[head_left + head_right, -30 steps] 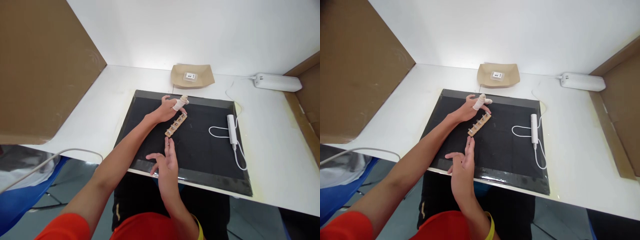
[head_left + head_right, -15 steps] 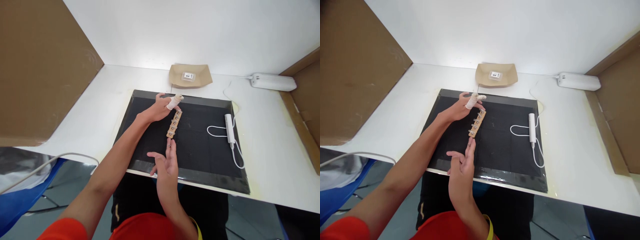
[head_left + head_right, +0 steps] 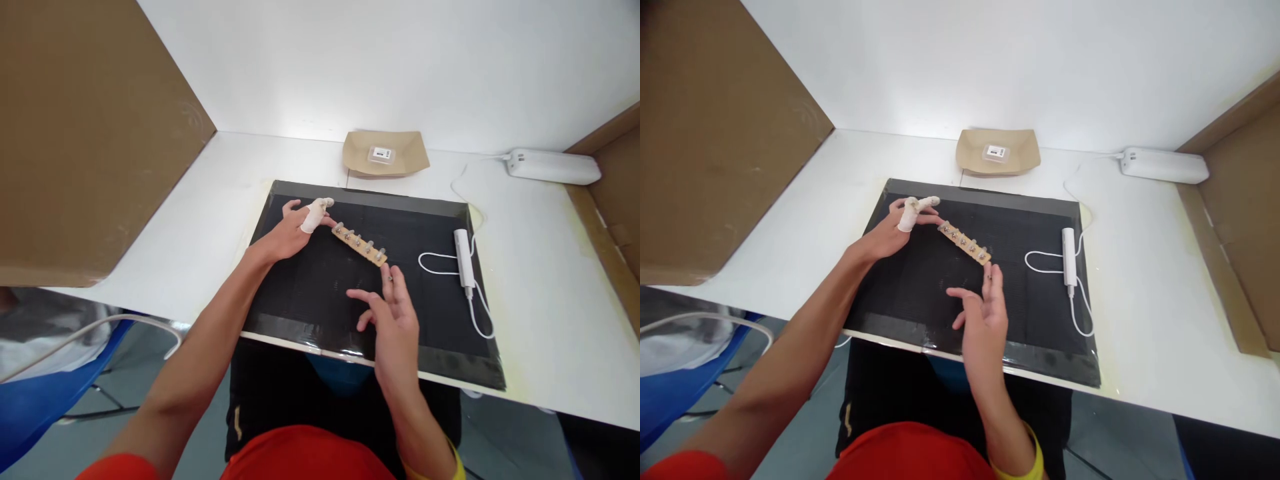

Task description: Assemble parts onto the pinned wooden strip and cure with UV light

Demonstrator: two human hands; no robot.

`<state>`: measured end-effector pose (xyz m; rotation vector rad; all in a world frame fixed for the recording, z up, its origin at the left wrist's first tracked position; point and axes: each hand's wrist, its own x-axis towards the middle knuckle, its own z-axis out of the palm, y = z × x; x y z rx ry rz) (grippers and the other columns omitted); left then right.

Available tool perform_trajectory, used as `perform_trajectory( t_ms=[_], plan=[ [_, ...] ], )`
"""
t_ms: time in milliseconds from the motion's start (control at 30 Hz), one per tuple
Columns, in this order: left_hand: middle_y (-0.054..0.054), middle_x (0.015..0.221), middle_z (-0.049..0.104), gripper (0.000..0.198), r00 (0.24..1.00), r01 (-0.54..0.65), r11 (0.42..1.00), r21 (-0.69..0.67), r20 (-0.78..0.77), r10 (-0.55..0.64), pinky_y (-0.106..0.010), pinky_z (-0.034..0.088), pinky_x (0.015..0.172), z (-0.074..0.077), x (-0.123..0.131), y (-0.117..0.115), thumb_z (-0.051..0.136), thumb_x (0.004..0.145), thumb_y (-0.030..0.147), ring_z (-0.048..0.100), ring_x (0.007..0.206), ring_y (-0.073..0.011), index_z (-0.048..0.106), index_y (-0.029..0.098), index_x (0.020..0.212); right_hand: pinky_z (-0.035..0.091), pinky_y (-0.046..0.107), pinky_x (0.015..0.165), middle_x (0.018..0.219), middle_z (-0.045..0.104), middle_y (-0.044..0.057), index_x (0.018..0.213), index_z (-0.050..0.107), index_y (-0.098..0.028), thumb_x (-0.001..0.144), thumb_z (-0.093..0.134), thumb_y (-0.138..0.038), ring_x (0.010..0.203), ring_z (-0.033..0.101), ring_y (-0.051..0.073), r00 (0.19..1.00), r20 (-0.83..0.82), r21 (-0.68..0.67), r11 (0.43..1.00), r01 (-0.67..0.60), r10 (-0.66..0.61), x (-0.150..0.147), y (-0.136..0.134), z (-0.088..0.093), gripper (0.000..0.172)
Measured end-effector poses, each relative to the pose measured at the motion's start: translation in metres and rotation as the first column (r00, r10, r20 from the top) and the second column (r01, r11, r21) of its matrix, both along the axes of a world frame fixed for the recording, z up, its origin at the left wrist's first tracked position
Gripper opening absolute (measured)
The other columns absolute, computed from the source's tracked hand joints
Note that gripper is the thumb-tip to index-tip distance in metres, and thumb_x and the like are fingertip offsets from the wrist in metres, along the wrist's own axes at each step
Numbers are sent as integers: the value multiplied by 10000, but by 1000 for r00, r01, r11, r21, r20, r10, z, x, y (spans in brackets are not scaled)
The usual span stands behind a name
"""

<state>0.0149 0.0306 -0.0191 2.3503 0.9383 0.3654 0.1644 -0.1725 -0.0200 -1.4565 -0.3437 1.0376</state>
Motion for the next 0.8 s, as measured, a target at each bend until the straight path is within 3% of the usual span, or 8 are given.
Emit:
perform_trajectory(
  t_ms=[167, 267, 433, 533, 600, 700, 800],
  plan=[
    [-79, 1442, 679, 637, 997, 76, 996, -48, 22, -75, -582, 195, 1297, -1, -14, -11, 240, 1040, 582, 522, 1447, -320, 738, 256, 1268, 421, 192, 411, 1719, 360, 184, 1651, 376, -282, 796, 719, -313, 883, 790, 197, 998, 19, -37, 997, -64, 64, 38, 15, 5, 922],
    [-86, 1439, 683, 644, 996, 90, 993, -74, 22, -88, -589, 163, 1297, 0, -12, -14, 237, 1041, 605, 530, 1448, -313, 737, 260, 1254, 421, 195, 410, 1730, 343, 173, 1649, 377, -299, 825, 697, -311, 902, 794, 199, 990, 55, -62, 991, -123, 126, 53, 25, 7, 884],
    [-69, 1400, 713, 640, 999, -31, 988, -153, 11, 33, -565, 72, 1314, 3, -2, -22, 204, 1083, 577, 544, 1434, -262, 742, 249, 1202, 428, 201, 394, 1742, 316, 164, 1667, 333, -308, 864, 651, -308, 925, 797, 209, 970, 118, -108, 974, -201, 213, 62, 33, 0, 864],
    [-53, 1248, 785, 530, 989, -132, 979, -155, 50, 141, -549, 72, 1306, 2, -1, -24, 367, 1074, 596, 571, 1404, -236, 648, 255, 1367, 456, 195, 418, 1727, 357, 156, 1653, 367, -308, 863, 667, -316, 912, 794, 192, 969, 179, -87, 984, -155, 169, 65, 29, -4, 845],
    [-50, 1265, 779, 541, 988, -143, 987, -79, 53, 148, -533, 97, 1295, 1, -3, -24, 552, 1017, 604, 565, 1407, -244, 583, 268, 1440, 468, 193, 430, 1715, 384, 149, 1633, 408, -307, 858, 689, -324, 895, 793, 181, 973, 191, -62, 990, -123, 133, 68, 26, -4, 825],
    [-78, 1424, 694, 581, 996, -86, 995, 55, 13, 86, -508, 156, 1259, -1, -4, -22, 785, 880, 589, 531, 1436, -286, 654, 276, 1352, 473, 190, 436, 1688, 435, 147, 1594, 476, -288, 856, 713, -326, 872, 795, 173, 977, 174, -30, 993, -116, 120, 77, 24, -3, 776],
    [-73, 1446, 681, 520, 999, -38, 996, 80, -15, 40, -512, 163, 1233, -4, 0, -17, 863, 830, 528, 527, 1438, -302, 714, 274, 1258, 469, 190, 429, 1649, 493, 158, 1543, 545, -262, 864, 701, -312, 845, 797, 173, 972, 206, -12, 994, -112, 112, 87, 29, -1, 698]
  ],
)
